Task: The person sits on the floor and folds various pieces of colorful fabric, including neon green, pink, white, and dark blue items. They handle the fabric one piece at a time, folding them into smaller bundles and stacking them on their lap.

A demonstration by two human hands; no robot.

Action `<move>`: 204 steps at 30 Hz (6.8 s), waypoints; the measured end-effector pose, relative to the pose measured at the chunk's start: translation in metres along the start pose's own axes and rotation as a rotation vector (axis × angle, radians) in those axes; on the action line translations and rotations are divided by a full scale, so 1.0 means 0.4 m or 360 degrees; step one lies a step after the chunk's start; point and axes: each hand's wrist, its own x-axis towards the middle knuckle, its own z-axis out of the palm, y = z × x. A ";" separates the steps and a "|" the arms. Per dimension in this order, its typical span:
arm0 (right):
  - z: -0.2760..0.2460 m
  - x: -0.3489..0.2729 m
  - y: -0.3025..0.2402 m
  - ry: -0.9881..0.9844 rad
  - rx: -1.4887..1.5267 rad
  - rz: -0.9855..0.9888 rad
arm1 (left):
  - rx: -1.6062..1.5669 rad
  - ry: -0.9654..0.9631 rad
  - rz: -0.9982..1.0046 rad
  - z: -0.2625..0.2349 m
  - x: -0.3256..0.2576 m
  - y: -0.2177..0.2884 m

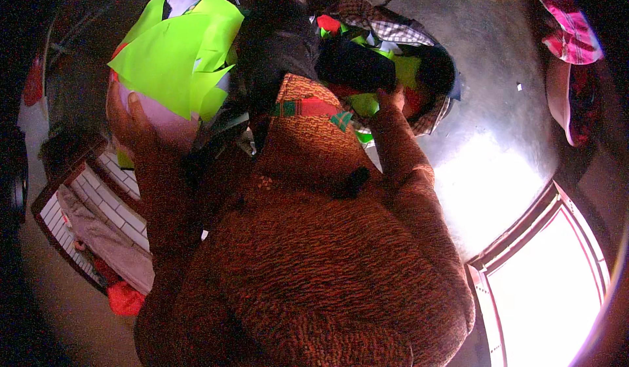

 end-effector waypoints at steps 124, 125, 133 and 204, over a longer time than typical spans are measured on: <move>-0.580 -0.549 -0.394 -0.0445 0.2216 -0.0848 | -0.0593 -0.1339 -0.0315 0.230 -0.411 0.169; -0.578 -0.550 -0.397 -0.0469 0.2222 -0.0852 | -0.0608 -0.1335 -0.0307 0.235 -0.413 0.174; -0.532 -0.544 -0.424 -0.0728 0.2242 -0.0892 | -0.0803 -0.1346 -0.0386 0.233 -0.489 0.108; -0.389 -0.455 -0.420 -0.1758 0.1960 -0.1054 | -0.2610 0.0183 -0.1100 -0.131 -0.138 0.266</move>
